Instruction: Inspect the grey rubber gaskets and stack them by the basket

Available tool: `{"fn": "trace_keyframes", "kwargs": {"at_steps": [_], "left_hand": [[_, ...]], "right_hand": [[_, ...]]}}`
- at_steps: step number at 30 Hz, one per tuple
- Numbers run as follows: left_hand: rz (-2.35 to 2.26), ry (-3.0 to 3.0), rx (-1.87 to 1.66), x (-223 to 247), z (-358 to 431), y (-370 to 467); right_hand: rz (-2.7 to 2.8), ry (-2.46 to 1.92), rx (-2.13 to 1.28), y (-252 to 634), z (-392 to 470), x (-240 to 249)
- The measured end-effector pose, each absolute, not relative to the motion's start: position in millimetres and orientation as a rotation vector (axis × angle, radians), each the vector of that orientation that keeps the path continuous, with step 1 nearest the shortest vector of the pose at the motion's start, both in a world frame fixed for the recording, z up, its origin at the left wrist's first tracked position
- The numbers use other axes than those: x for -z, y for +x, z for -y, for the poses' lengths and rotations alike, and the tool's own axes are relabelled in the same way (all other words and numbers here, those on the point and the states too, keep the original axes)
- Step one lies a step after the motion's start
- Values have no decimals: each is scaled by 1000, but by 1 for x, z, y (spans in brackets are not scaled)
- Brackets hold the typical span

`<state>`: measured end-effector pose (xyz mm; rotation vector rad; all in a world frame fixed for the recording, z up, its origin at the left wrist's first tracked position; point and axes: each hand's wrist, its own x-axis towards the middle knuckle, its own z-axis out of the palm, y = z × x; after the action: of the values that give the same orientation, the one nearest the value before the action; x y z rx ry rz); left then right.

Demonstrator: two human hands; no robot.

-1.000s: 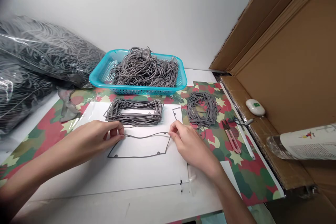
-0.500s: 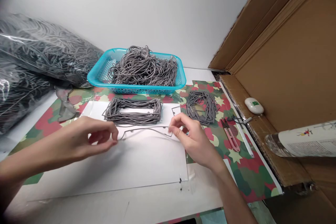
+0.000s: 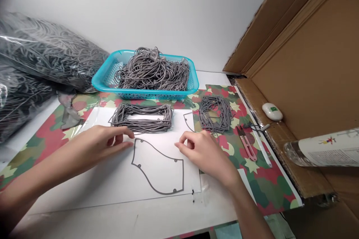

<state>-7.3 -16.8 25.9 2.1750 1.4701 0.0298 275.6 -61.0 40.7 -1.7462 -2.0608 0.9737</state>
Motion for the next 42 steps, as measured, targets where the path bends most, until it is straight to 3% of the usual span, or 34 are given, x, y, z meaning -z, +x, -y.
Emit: {"fn": "trace_keyframes", "kwargs": {"at_steps": [18,42], "left_hand": [[-1522,2257,-69,-27,20,0],[-1498,2213,-66,-29,21,4]], "right_hand": [[2154,-1846,-1283,285,59,-43],[2238,-1821,-1288,279,61,-43]]}}
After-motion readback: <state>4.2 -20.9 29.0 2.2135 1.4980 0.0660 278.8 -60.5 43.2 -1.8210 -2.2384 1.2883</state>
